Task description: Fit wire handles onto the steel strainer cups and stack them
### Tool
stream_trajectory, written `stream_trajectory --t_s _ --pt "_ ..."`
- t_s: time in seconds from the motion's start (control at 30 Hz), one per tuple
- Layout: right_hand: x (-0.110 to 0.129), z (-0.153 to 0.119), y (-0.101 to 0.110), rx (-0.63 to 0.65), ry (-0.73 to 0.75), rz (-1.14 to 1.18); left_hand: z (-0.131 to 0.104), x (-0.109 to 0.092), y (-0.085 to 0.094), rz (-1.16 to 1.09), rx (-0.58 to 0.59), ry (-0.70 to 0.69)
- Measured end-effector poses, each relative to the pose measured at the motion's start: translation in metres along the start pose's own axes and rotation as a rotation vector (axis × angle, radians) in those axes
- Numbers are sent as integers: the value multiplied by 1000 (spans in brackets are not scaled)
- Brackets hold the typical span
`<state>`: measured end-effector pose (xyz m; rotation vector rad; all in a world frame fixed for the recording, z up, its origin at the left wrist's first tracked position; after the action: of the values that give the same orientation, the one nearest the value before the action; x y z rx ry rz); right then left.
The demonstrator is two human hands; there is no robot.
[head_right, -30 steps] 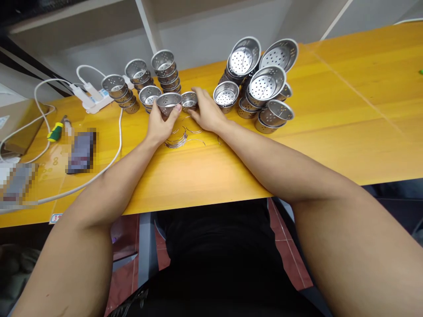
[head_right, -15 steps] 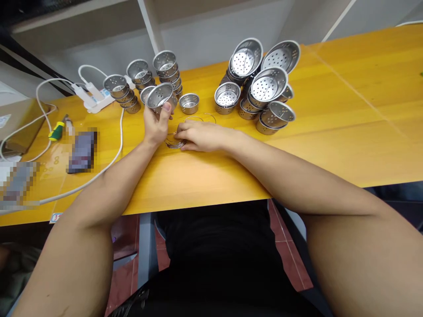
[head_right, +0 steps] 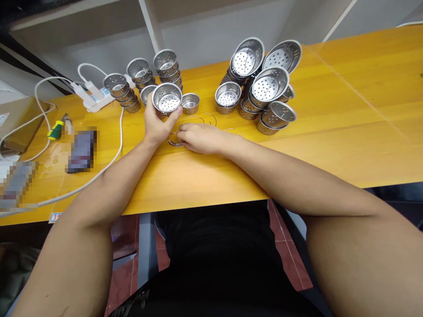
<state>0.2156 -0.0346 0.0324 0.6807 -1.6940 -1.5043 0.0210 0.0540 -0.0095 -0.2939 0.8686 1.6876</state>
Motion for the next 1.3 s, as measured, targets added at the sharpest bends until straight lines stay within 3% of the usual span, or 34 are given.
stream_trajectory --t_s 0.3,0.57,0.73,0.83,1.13,1.3 --pt "-4 -7 10 -37 -13 24 0 20 2 30 -5 -31" --pt "-13 -9 6 -254 160 114 0 30 5 70 40 -70" --pt "-13 -12 14 -424 271 174 0 31 5 82 32 -55" --pt "-13 -15 20 -463 308 186 1 31 5 72 32 -46" --pt "-15 -21 25 -443 95 288 5 27 7 57 0 -53" --pt "-21 -22 23 -562 -102 400 4 20 9 81 36 -45"
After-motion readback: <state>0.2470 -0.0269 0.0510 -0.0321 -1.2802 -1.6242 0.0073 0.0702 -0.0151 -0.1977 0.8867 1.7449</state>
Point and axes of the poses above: each hand's wrist, its own z-axis towards the middle knuckle, its own y-axis out of the back of the hand, x = y × z, the point moved 2 cm from there along z, towards the middle knuckle, and after that the axes turned 8 degrees about x, right-handed, at the moved point
